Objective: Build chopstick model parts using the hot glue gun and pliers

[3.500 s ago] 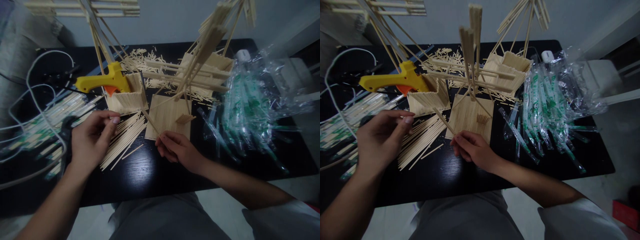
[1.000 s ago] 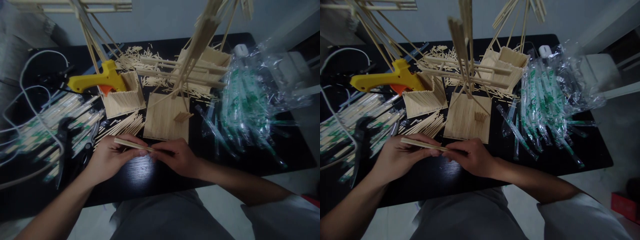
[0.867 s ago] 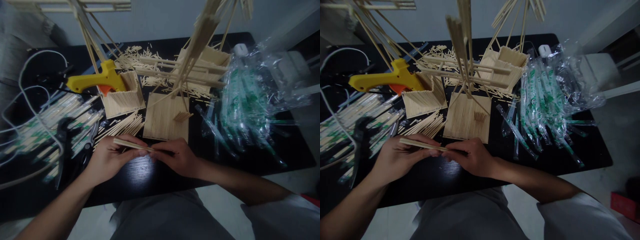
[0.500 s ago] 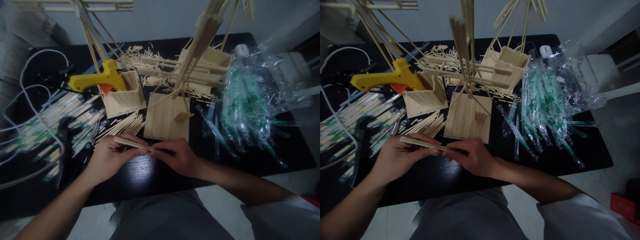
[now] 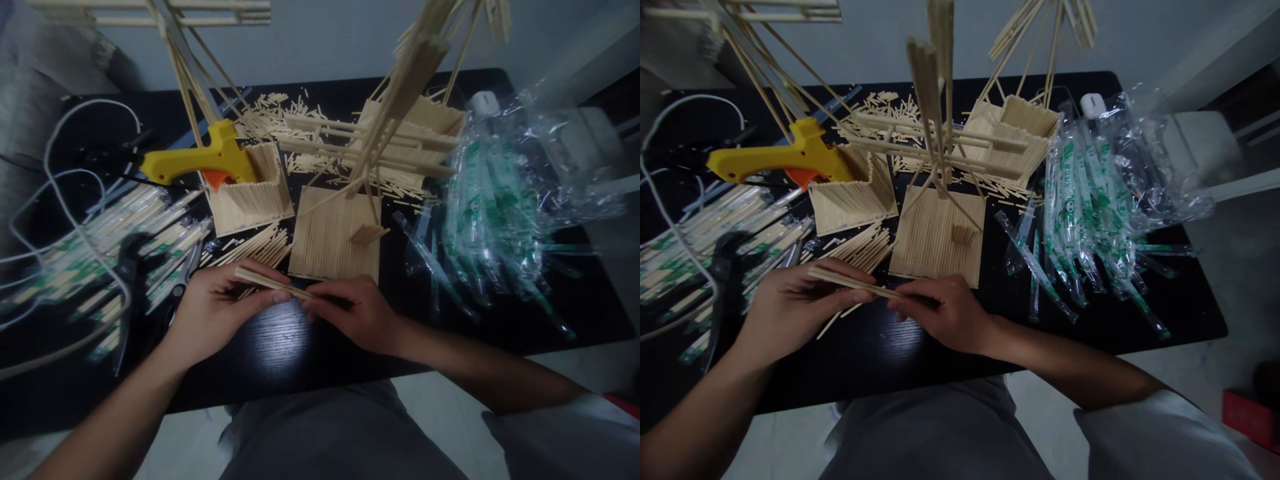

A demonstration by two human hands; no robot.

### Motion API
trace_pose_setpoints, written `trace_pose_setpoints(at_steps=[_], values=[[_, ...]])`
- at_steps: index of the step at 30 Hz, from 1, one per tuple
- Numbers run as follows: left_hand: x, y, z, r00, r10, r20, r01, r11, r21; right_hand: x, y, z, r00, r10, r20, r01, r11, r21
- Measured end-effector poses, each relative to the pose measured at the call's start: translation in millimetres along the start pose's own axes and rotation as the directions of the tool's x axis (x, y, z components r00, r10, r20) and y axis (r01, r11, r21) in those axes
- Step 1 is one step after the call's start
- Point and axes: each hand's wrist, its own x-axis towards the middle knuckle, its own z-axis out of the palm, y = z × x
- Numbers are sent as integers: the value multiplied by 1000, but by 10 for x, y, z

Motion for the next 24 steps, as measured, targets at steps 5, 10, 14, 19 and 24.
trace_pose_setpoints(at_steps=[5,10,14,19,24], values=[[-1,1,-11,1000,5,17,-6,1000,22,-3,1,8,999,33,6,-33,999,-9],[-4,-1,-13,999,-8,32,8,1000,11,-2,5,14,999,42,7,-42,999,-8],[-12,-22,-18,999,2,36,-3,999,32,-6,16,15,999,50,14,-49,999,-16],[-17,-25,-22,999,3,35,-4,1000,25,-2,15,16,998,52,21,-52,999,12],[-7,-15,-13,999,1,33,-2,1000,25,-3,23,21,998,62,31,-62,998,23]])
